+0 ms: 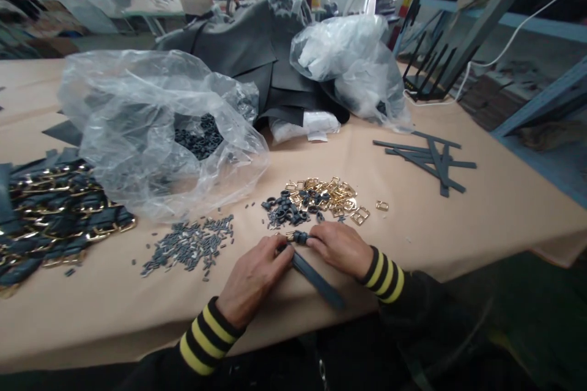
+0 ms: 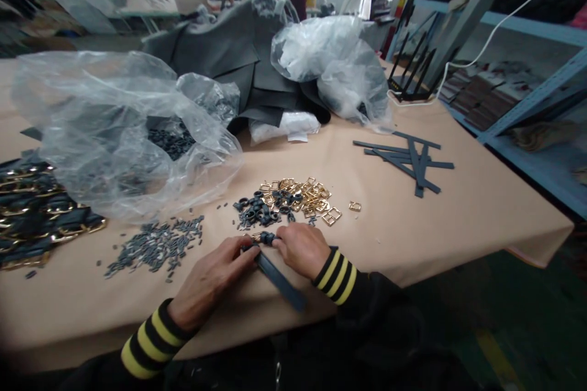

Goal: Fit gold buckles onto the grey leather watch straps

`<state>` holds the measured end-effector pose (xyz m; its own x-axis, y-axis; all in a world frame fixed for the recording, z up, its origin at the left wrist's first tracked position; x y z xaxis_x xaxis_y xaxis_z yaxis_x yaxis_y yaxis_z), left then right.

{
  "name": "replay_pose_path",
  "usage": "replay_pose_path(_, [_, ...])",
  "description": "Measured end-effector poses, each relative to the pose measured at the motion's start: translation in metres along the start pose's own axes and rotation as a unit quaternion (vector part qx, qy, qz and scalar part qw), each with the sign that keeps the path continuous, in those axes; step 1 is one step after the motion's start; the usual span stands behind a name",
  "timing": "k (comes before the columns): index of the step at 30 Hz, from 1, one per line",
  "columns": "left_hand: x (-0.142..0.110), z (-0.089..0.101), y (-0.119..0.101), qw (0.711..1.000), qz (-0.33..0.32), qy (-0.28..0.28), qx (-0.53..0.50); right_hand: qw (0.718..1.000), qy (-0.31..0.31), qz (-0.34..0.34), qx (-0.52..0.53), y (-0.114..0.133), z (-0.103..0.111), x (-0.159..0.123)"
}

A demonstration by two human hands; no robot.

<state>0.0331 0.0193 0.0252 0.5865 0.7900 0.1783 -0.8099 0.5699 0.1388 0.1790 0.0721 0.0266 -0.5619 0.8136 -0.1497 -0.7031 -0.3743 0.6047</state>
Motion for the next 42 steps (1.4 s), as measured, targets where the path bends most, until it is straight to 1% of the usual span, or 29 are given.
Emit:
replay_pose_path(3, [0.009,-0.006,-0.007,0.998,0.039,-0.038,0.02,0.998,0.019,0.049,-0.027,0.014,-0.006,0.016])
replay_pose_path(5, [0.012,-0.01,-0.011,0.997,0.048,-0.059,0.018,0.995,0.023,0.088,-0.04,0.018,-0.006,0.024])
replay_pose_path(7, [0.013,-0.015,-0.014,0.995,0.058,-0.076,0.015,0.992,0.012,0.123,-0.039,0.012,0.004,0.03])
replay_pose_path(8, [0.012,-0.017,-0.014,0.994,0.065,-0.087,0.017,0.992,-0.01,0.121,-0.033,0.004,0.015,0.032])
replay_pose_path(10, [0.009,-0.021,-0.013,0.99,0.076,-0.114,0.022,0.993,-0.092,0.064,-0.028,-0.027,0.05,0.033])
replay_pose_path(11, [0.007,-0.022,-0.013,0.988,0.081,-0.129,0.023,0.986,-0.163,-0.016,-0.039,-0.051,0.073,0.03])
replay_pose_path(13, [0.003,-0.024,-0.014,0.984,0.085,-0.155,0.02,0.956,-0.254,-0.125,-0.07,-0.1,0.118,0.019])
replay_pose_path(15, [0.001,-0.025,-0.014,0.98,0.096,-0.173,0.018,0.919,-0.315,-0.216,-0.098,-0.148,0.152,0.004])
replay_pose_path(17, [0.002,-0.023,-0.015,0.976,0.114,-0.185,0.018,0.893,-0.332,-0.281,-0.115,-0.186,0.17,-0.008])
replay_pose_path(18, [0.002,-0.022,-0.016,0.975,0.121,-0.187,0.017,0.888,-0.331,-0.297,-0.12,-0.2,0.172,-0.013])
replay_pose_path(20, [0.004,-0.019,-0.016,0.972,0.137,-0.191,0.01,0.888,-0.32,-0.307,-0.126,-0.216,0.168,-0.016])
replay_pose_path(22, [0.005,-0.016,-0.015,0.969,0.15,-0.198,0.002,0.895,-0.309,-0.295,-0.127,-0.217,0.16,-0.015])
replay_pose_path(23, [0.006,-0.014,-0.014,0.967,0.155,-0.202,-0.002,0.9,-0.305,-0.284,-0.126,-0.213,0.157,-0.014])
replay_pose_path(25, [0.005,-0.011,-0.014,0.963,0.164,-0.214,-0.01,0.909,-0.306,-0.255,-0.121,-0.196,0.154,-0.012])
replay_pose_path(27, [0.005,-0.004,-0.016,0.957,0.173,-0.23,-0.04,0.913,-0.321,-0.221,-0.116,-0.17,0.155,-0.014])
replay_pose_path(28, [0.006,0.001,-0.019,0.952,0.182,-0.235,-0.071,0.916,-0.334,-0.198,-0.096,-0.153,0.156,-0.018])
replay_pose_path(29, [0.007,0.005,-0.022,0.945,0.198,-0.231,-0.118,0.92,-0.348,-0.171,-0.06,-0.136,0.154,-0.022])
replay_pose_path(30, [0.01,0.009,-0.026,0.934,0.223,-0.21,-0.182,0.922,-0.365,-0.128,0.028,-0.118,0.15,-0.027])
replay_pose_path(31, [0.014,0.011,-0.03,0.915,0.253,-0.172,-0.262,0.919,-0.353,-0.091,0.148,-0.101,0.142,-0.031])
replay_pose_path(32, [0.019,0.011,-0.037,0.883,0.283,-0.115,-0.355,0.903,-0.324,-0.069,0.275,-0.086,0.13,-0.035])
replay_pose_path(33, [0.023,0.01,-0.046,0.834,0.306,-0.049,-0.457,0.876,-0.284,-0.064,0.385,-0.073,0.115,-0.038])
replay_pose_path(34, [0.028,0.009,-0.058,0.767,0.312,0.012,-0.56,0.845,-0.246,-0.067,0.47,-0.062,0.099,-0.04])
replay_pose_path(35, [0.031,0.009,-0.069,0.685,0.312,0.057,-0.656,0.813,-0.22,-0.077,0.534,-0.054,0.083,-0.043])
replay_pose_path(37, [0.034,0.008,-0.087,0.517,0.313,0.108,-0.79,0.762,-0.207,-0.104,0.604,-0.047,0.058,-0.049])
replay_pose_path(38, [0.032,0.007,-0.092,0.449,0.322,0.118,-0.825,0.744,-0.216,-0.115,0.621,-0.047,0.049,-0.051])
replay_pose_path(39, [0.03,0.005,-0.095,0.401,0.334,0.122,-0.844,0.731,-0.23,-0.124,0.63,-0.049,0.042,-0.054])
replay_pose_path(40, [0.027,0.003,-0.096,0.374,0.346,0.123,-0.852,0.721,-0.243,-0.129,0.636,-0.051,0.038,-0.056])
replay_pose_path(41, [0.023,0.001,-0.096,0.363,0.356,0.118,-0.853,0.714,-0.253,-0.133,0.639,-0.053,0.035,-0.058])
replay_pose_path(42, [0.02,0.0,-0.094,0.362,0.361,0.11,-0.852,0.708,-0.26,-0.135,0.643,-0.054,0.033,-0.06])
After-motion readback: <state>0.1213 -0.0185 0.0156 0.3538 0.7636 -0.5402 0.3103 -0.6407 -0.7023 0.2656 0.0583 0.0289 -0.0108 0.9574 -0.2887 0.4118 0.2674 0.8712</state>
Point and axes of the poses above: each hand's wrist, its own x-axis towards the middle knuckle, its own z-axis out of the back of the hand, y = z × x, the point moved 4 cm from there along x, towards the middle knuckle, and after that the axes turned 13 degrees about x, right-handed, at the moved point
